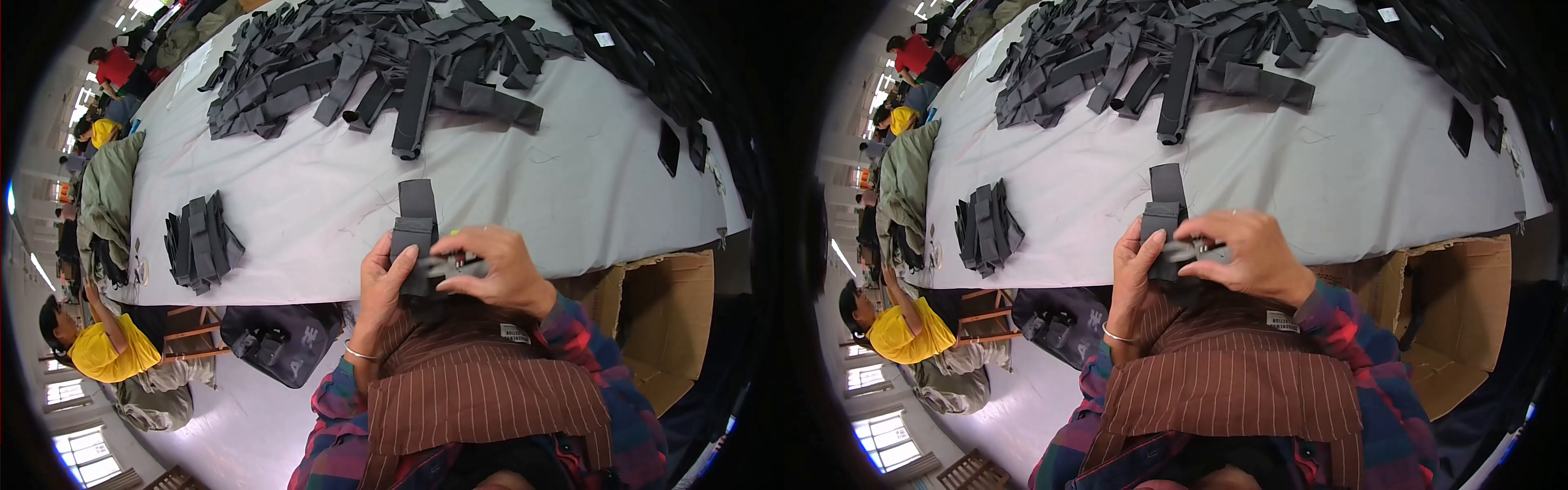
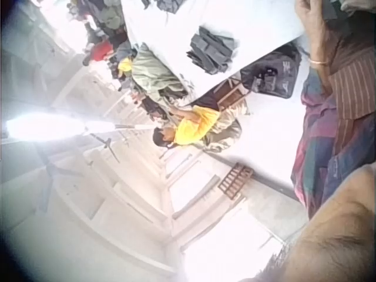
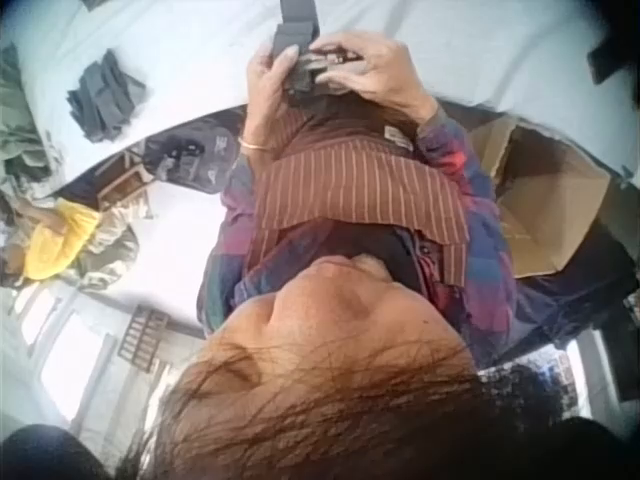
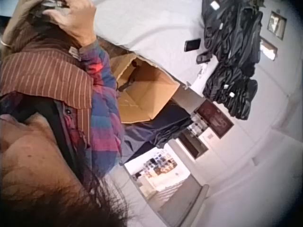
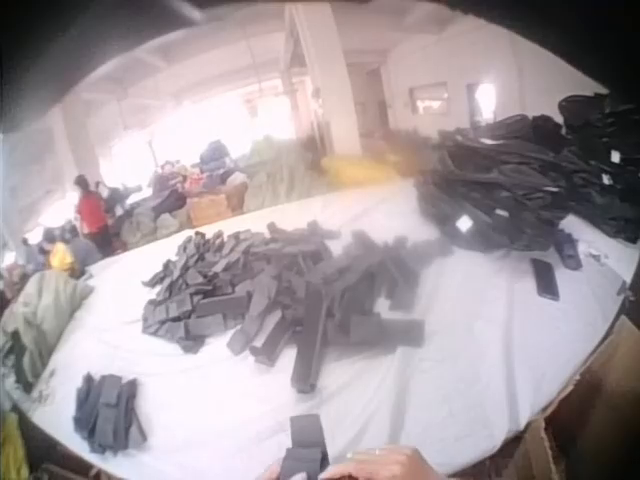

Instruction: Trimming excess material and loose threads from black industrial components using snips.

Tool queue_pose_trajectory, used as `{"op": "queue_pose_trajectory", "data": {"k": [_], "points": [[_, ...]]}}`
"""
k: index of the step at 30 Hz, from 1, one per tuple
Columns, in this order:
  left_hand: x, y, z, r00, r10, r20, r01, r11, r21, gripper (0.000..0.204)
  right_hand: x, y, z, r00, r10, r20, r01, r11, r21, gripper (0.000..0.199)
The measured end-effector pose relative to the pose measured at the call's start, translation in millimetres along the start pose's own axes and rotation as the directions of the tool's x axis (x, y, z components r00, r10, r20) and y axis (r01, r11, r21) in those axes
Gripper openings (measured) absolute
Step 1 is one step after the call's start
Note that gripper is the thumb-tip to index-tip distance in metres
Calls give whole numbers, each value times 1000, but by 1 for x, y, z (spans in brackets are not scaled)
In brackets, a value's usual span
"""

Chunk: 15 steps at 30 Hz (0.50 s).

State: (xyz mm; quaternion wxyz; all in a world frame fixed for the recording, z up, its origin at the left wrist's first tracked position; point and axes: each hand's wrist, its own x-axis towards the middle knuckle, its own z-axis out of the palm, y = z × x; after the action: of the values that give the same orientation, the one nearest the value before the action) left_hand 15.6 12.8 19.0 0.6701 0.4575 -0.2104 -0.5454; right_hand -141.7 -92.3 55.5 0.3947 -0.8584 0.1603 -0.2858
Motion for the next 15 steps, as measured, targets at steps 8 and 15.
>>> {"op": "queue_pose_trajectory", "data": {"k": [8, 15], "points": [[0, 2, -4, 999, 4, 40, -9, 993, 121, 25, 7, 17, -12, 992, 24, -124, -53, 971, -231, 20], [0, 1, -7, 998, -32, 62, 24, 993, 119, 25, 7, 20, -9, 982, -118, -149, 57, 930, -362, 16]]}}
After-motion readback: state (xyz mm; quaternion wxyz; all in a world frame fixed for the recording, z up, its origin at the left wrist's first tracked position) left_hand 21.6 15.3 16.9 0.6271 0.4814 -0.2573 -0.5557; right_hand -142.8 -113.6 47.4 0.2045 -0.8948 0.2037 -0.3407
